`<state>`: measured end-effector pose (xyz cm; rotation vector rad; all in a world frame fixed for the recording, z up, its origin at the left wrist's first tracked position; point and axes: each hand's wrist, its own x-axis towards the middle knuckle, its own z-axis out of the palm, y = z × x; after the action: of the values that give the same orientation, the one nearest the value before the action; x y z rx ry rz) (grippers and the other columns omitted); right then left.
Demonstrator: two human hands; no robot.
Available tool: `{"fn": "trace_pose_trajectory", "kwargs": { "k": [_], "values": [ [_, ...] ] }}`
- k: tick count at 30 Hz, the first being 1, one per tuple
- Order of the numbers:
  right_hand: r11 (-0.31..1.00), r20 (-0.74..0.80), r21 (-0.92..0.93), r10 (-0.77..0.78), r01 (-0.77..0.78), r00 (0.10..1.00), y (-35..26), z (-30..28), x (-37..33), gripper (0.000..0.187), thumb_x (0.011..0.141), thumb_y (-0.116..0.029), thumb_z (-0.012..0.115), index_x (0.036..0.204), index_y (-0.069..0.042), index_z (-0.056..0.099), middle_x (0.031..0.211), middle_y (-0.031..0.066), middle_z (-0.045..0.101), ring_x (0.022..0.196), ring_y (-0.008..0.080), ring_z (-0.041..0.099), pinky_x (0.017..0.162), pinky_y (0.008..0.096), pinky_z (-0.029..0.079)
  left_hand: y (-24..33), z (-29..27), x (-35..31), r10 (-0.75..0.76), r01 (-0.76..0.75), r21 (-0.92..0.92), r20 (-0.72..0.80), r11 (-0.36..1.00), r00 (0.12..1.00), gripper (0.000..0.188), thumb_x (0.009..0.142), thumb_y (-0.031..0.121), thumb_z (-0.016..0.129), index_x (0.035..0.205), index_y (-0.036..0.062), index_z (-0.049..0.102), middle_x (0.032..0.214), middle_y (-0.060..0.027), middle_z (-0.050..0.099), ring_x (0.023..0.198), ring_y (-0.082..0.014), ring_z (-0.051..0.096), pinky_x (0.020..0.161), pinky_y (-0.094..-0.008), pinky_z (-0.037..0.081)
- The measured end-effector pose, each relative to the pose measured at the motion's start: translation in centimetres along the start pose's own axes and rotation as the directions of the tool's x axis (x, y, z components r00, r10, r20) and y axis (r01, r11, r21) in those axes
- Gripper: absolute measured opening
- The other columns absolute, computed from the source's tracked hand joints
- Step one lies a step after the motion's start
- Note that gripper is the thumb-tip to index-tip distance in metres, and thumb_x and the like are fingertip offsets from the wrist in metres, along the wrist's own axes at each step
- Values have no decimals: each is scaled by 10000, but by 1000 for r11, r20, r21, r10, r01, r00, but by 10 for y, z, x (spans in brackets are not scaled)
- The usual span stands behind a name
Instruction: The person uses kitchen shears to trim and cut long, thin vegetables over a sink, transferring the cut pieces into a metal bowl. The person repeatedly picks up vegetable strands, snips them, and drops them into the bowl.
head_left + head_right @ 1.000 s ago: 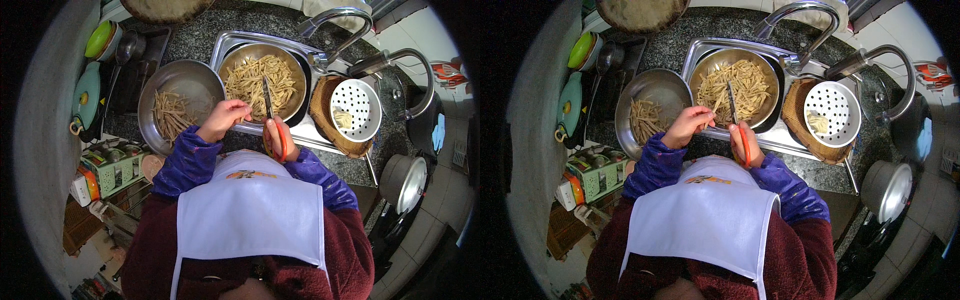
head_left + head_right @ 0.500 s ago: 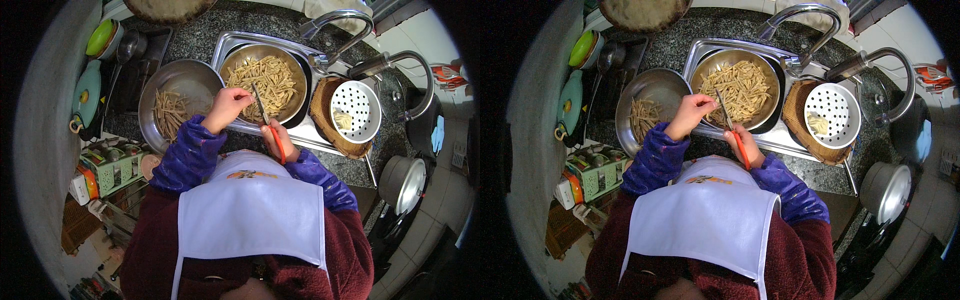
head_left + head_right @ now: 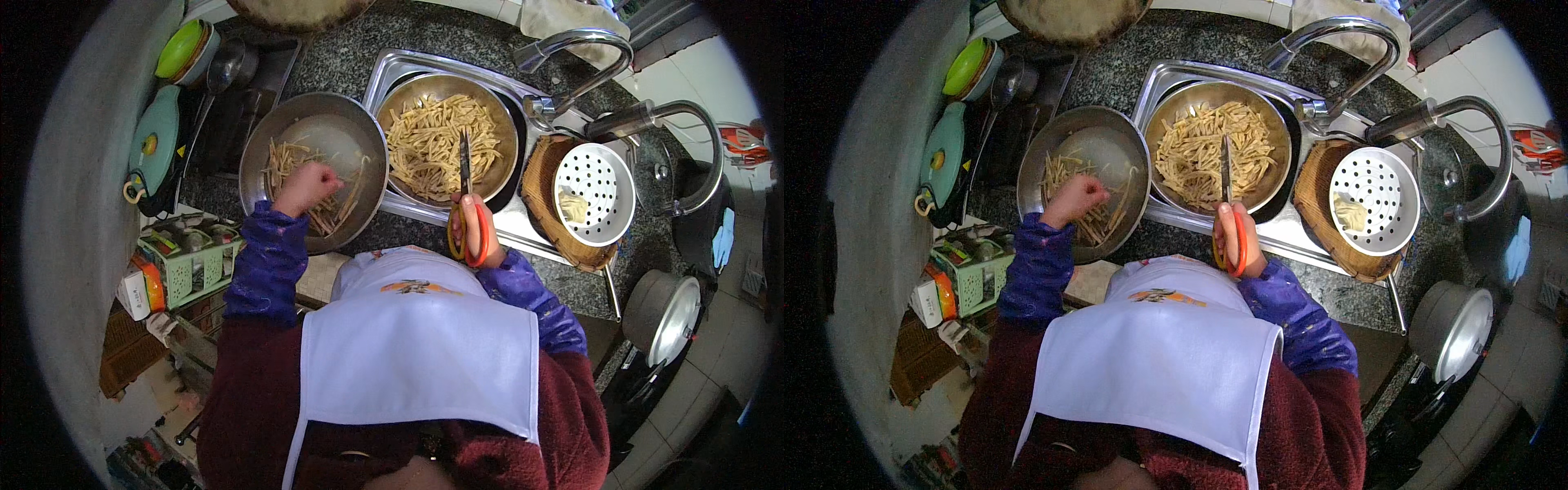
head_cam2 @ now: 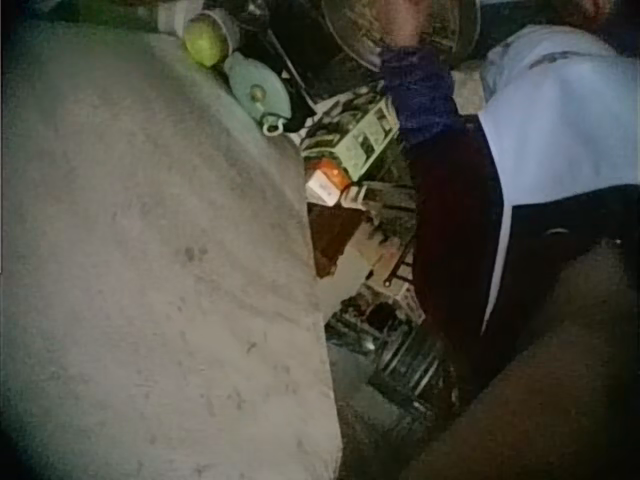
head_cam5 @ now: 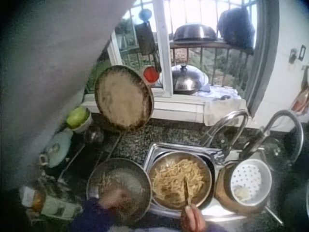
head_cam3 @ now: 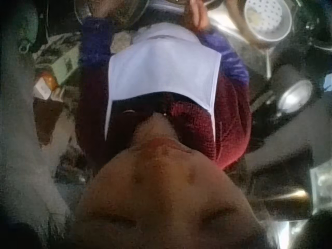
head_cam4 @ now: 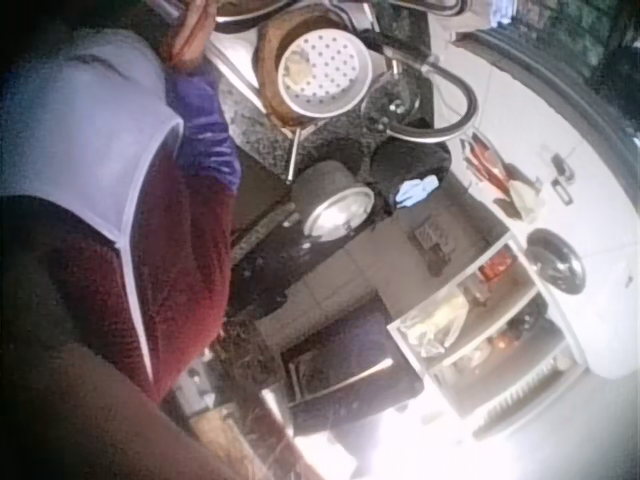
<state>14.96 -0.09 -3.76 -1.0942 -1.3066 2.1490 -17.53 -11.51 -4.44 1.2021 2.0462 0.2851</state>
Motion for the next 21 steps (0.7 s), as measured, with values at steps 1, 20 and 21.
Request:
{"fn": "trace_pose_trajectory", "kwargs": {
  "k": [1, 20, 21],
  "values": [
    [1000, 14, -23, 7, -7, 1000, 2, -2, 1, 419, 919, -415, 379, 993, -9, 448, 591, 28, 435, 445, 110, 393, 391, 231, 325, 10, 6, -8, -87, 79, 102, 78, 992, 993, 167, 769, 183, 627, 810, 21, 638, 747, -102, 634, 698, -174, 595, 654, -300, 463],
    [964, 368, -257, 34, 67, 929, -13, 5, -9, 332, 922, -252, 434, 1165, -30, 387, 809, 20, 447, 747, 110, 430, 683, 235, 378, 132, 31, -14, 183, -78, -806, 38, 587, 982, 237, 901, 166, 462, 974, -11, 601, 643, -8, 556, 542, -43, 434, 496, -184, 342],
    [970, 384, -222, -4, 97, 923, -15, 5, -8, 339, 918, -252, 447, 1160, -22, 389, 817, 13, 449, 746, 101, 420, 687, 228, 369, 137, 33, -14, 185, -57, -793, 71, 606, 980, 250, 904, 189, 460, 957, -4, 610, 629, -3, 549, 532, -45, 433, 490, -185, 336]
  ]
}}
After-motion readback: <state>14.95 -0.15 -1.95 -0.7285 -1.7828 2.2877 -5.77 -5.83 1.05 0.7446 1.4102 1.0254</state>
